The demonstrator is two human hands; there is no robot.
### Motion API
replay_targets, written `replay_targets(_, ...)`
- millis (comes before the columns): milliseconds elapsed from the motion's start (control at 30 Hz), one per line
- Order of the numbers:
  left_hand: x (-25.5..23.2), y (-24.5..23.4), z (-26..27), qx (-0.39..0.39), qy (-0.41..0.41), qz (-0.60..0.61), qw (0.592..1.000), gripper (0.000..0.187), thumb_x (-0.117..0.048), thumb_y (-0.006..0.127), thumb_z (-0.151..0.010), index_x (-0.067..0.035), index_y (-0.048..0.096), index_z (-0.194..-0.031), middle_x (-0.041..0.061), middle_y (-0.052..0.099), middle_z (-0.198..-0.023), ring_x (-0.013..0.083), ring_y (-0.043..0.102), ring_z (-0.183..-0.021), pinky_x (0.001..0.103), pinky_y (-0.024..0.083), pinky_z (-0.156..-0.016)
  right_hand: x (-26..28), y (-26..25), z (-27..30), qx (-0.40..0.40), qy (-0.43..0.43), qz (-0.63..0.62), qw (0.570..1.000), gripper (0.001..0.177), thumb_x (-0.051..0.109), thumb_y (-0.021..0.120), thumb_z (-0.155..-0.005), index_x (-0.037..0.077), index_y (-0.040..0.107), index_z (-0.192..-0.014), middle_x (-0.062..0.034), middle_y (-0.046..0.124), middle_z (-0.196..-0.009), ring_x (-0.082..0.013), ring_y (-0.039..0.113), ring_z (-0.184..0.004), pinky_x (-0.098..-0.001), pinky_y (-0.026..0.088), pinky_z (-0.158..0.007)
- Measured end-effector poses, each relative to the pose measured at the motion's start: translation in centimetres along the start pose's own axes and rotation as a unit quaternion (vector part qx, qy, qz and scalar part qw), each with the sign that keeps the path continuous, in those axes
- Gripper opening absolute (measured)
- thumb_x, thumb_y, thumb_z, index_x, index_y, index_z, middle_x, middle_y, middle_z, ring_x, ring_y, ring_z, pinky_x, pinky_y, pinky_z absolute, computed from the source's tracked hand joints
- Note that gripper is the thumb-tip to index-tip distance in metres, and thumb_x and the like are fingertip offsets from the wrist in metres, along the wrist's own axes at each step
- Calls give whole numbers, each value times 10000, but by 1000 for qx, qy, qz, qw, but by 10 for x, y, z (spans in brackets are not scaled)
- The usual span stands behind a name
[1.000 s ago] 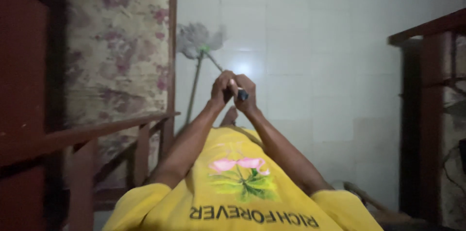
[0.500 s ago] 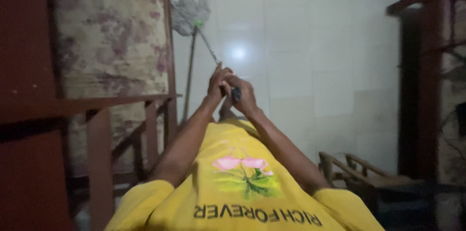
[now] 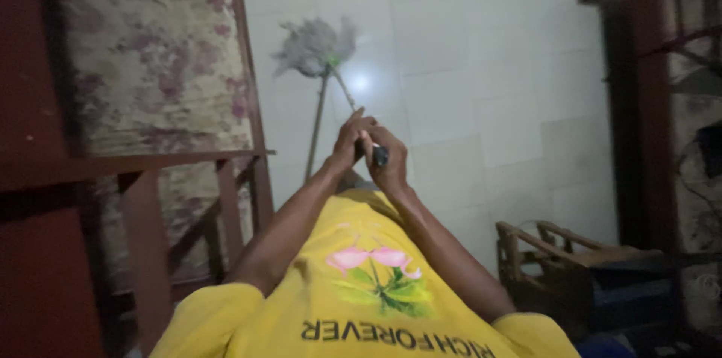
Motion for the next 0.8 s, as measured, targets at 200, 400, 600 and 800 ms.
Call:
replay_targets(200,5,-14,-5,-11,182,-226,957,157,-245,639,-937,-125,673,-1032,88,670,-958,253,654,-981,453,370,-1224,-44,24,11,7,-26,-41,999,148,116,674,-994,-22,708,-1036,-183,730,-985,-322,733,-899,-383,569,-838)
replay_targets(400,102,-17,-15,-130,-351,411,831,320,-286,605,-996,-141,598,-1281,47,611,-940,137,616,-784,290,499,-668,-69,43,-14,27,-86,4,996,188,173,692,-995,-4,725,-1046,-203,734,-1069,-378,710,-962,-417,571,-845)
replay_targets(600,110,-33,-40,-102,-282,432,850,233,-212,627,-993,-95,609,-1193,69,576,-886,163,572,-732,296,481,-606,-50,37,-48,85,0,-13,996,221,213,705,-968,10,734,-1049,-191,748,-973,-347,737,-835,-402,577,-754)
replay_targets(800,-81,-21,-54,8,123,-249,961,223,-184,651,-685,-58,626,-867,172,602,-878,373,588,-877,400,480,-753,-16,-6,-35,6,-54,51,997,202,208,719,-948,22,755,-1018,-193,753,-942,-364,745,-845,-400,581,-746)
Point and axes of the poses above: each hand's wrist, its own z-axis away from the middle knuckle, its own y-axis out of the palm, x = y × z, the point moved 2 cm from there along -z, towards the middle knuckle
